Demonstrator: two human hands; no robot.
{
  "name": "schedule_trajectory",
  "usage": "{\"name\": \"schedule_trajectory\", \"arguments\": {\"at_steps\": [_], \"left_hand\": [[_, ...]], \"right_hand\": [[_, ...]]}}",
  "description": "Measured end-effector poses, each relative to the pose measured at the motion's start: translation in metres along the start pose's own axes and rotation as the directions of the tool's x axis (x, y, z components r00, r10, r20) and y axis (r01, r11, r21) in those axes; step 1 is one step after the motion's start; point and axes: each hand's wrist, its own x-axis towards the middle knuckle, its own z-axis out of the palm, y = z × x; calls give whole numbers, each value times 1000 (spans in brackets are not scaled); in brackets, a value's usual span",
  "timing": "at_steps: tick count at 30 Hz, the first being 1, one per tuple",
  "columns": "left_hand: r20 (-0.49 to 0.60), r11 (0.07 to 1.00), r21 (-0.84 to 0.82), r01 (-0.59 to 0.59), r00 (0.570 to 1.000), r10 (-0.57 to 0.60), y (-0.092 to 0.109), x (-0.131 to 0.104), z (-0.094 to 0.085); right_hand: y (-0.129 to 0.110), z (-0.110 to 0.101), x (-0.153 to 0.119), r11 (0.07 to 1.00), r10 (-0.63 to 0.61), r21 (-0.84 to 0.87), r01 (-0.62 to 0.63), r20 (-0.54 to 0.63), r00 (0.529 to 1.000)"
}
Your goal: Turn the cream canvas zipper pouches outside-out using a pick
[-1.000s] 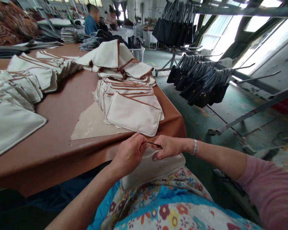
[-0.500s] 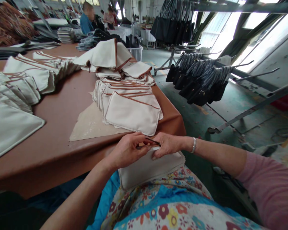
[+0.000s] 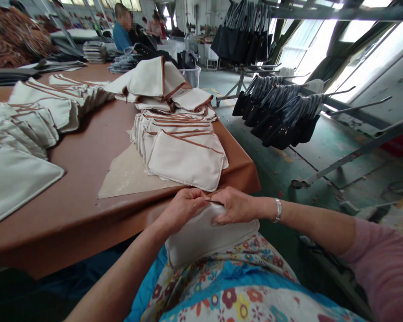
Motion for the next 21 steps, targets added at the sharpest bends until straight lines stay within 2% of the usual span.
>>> {"name": "schedule_trajectory", "arguments": {"at_steps": [2,8,15,18,21], "left_hand": [[31,995,-87,50,998,-47,-2,1,-3],[73,987,-147,59,996,-48,1,-3,-7],[171,997,-19,-77,982,79,3,-5,-8],[221,995,15,-99,971,94,6,-7,-17],[220,990,83,-114,971,94,7,-10,-29]], "right_hand": [[-3,-3,-4,1000,6,-8,-6,-27,1000],[-9,-16,-11,965,90,249,-84,-15,996],[-6,-4,-7,953,72,293,-73,13,997],[-4,-1,-7,959,70,274,-70,8,998],[-3,0,-9,964,76,256,-73,0,997]]}}
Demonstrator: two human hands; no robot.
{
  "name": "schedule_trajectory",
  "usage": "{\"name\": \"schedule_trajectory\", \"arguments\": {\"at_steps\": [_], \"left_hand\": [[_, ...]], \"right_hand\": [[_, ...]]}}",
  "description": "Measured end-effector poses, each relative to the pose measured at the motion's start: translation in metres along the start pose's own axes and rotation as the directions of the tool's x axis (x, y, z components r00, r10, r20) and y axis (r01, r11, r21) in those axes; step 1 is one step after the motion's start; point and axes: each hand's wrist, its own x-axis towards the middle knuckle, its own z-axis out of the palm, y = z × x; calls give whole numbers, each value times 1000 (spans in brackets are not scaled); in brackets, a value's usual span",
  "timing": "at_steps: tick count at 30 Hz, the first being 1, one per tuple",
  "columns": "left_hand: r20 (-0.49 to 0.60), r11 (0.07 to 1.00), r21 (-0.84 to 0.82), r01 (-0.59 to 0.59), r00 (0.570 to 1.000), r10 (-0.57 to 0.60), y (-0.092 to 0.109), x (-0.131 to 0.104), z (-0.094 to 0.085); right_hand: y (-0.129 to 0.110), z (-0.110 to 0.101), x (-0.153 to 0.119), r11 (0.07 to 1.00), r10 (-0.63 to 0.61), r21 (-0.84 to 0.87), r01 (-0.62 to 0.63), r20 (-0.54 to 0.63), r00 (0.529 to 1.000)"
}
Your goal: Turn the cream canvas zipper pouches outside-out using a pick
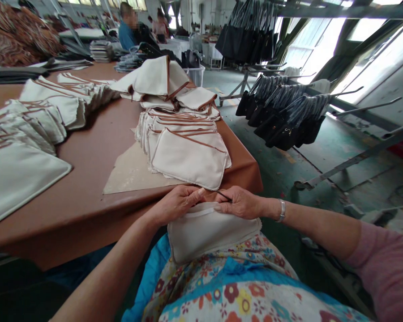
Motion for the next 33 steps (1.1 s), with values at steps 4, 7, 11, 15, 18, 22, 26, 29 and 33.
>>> {"name": "schedule_trajectory", "arguments": {"at_steps": [4,7,11,15,18,22,26,29,33], "left_hand": [[-31,994,83,-76,996,79,-7,-11,-12],[-66,970,145,-197,976,208,-18,-23,-18],[-101,915,309,-259,948,303,-27,-39,-19],[-125,901,357,-247,943,308,-26,-46,-11],[-133,899,370,-233,945,299,-22,-44,-2],[-209,919,332,-211,934,289,-22,-39,6],[-325,920,337,-199,893,312,-28,-35,8],[-357,914,371,-163,884,303,-31,-33,8],[-307,920,367,-140,915,262,-31,-35,8]], "right_hand": [[1,-1,-3,1000,25,13,-25,-5,1000],[3,-2,-3,999,23,39,-23,1,1000],[8,0,-3,997,33,75,-33,1,999],[8,2,-3,996,37,81,-38,10,999],[6,2,-4,996,45,72,-45,11,999],[6,2,-5,996,49,73,-49,3,999],[7,4,-6,989,61,137,-62,17,998],[6,4,-7,984,52,169,-56,29,998],[3,5,-8,985,33,166,-36,22,999]]}}
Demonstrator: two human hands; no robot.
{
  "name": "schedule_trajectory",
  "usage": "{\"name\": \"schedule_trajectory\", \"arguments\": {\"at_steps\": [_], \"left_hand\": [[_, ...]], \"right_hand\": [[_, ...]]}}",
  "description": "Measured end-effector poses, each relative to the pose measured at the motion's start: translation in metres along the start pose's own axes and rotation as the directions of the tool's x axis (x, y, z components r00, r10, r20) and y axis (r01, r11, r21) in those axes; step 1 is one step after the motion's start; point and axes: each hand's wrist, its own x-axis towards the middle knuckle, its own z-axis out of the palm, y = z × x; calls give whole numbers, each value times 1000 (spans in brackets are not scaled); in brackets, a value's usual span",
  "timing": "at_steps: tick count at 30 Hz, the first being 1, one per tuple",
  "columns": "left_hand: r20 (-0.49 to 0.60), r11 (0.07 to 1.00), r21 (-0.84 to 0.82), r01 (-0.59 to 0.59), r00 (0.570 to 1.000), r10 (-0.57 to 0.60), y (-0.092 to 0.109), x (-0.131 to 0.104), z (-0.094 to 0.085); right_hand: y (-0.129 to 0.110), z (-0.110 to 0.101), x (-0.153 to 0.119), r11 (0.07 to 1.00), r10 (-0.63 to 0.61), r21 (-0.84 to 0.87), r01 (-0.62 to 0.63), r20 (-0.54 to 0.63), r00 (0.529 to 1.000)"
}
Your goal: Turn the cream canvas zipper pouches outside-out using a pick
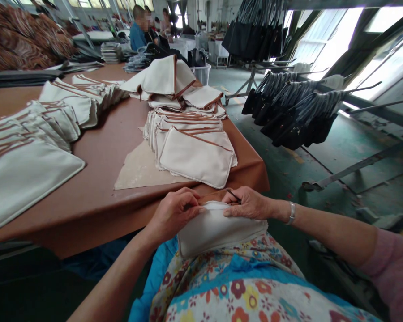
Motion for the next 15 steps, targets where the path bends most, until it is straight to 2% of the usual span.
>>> {"name": "schedule_trajectory", "arguments": {"at_steps": [5,11,15], "left_hand": [[8,999,-1,38,999,-38,3,0,-2],[-29,990,77,120,993,-118,-3,1,5],[-71,982,134,137,989,-128,-3,0,10]], "right_hand": [[2,0,-2,1000,20,-6,-20,-15,1000],[-1,0,-3,993,-66,-93,67,13,998],[-1,-1,-4,1000,-21,5,21,8,1000]]}}
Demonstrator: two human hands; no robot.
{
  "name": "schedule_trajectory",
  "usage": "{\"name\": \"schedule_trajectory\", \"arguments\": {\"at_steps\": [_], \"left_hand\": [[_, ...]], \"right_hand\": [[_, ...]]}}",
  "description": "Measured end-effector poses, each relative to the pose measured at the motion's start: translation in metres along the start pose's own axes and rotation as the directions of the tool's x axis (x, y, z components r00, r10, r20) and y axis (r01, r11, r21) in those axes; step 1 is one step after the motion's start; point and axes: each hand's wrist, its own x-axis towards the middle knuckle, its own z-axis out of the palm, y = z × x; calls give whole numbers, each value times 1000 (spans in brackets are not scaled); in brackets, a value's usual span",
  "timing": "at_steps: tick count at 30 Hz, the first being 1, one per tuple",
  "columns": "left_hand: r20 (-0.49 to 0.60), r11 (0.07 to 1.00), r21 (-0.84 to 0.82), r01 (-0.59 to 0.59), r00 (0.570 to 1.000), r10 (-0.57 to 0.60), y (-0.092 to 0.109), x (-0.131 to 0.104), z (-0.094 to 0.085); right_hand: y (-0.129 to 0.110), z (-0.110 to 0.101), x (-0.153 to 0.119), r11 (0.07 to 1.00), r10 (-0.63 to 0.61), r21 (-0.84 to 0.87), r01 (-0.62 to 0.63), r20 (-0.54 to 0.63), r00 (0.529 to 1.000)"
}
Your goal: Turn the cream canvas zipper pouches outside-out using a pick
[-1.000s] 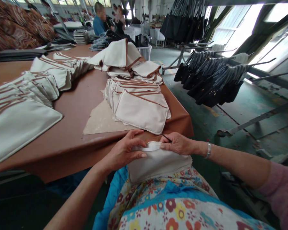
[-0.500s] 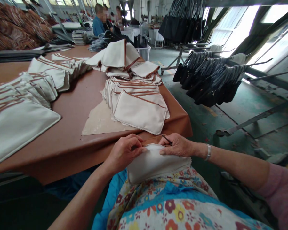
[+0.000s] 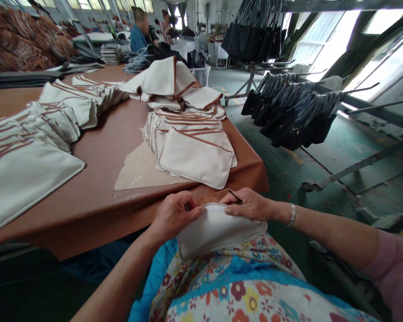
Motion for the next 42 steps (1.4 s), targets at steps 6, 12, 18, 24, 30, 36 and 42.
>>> {"name": "schedule_trajectory", "arguments": {"at_steps": [6,12,18,24,30,36,42], "left_hand": [[-61,998,26,-60,996,61,9,-3,-1],[-129,984,123,-128,981,143,15,-7,-3],[-129,983,141,-118,982,136,11,-10,-1],[-137,976,135,-168,973,187,10,-9,3],[-198,958,208,-197,951,239,10,-9,3],[-239,951,235,-201,936,257,10,-14,-2],[-267,957,232,-173,935,234,5,-17,-5]], "right_hand": [[-1,0,3,956,223,194,-219,3,975],[-3,2,9,922,266,274,-274,66,962],[3,9,8,964,234,135,-228,-27,972],[-3,1,11,978,51,-199,-58,-38,998],[-36,-31,37,954,235,-248,-171,260,937],[-57,-29,75,892,353,-395,-220,302,886],[-48,-18,83,909,296,-385,-158,332,895]]}}
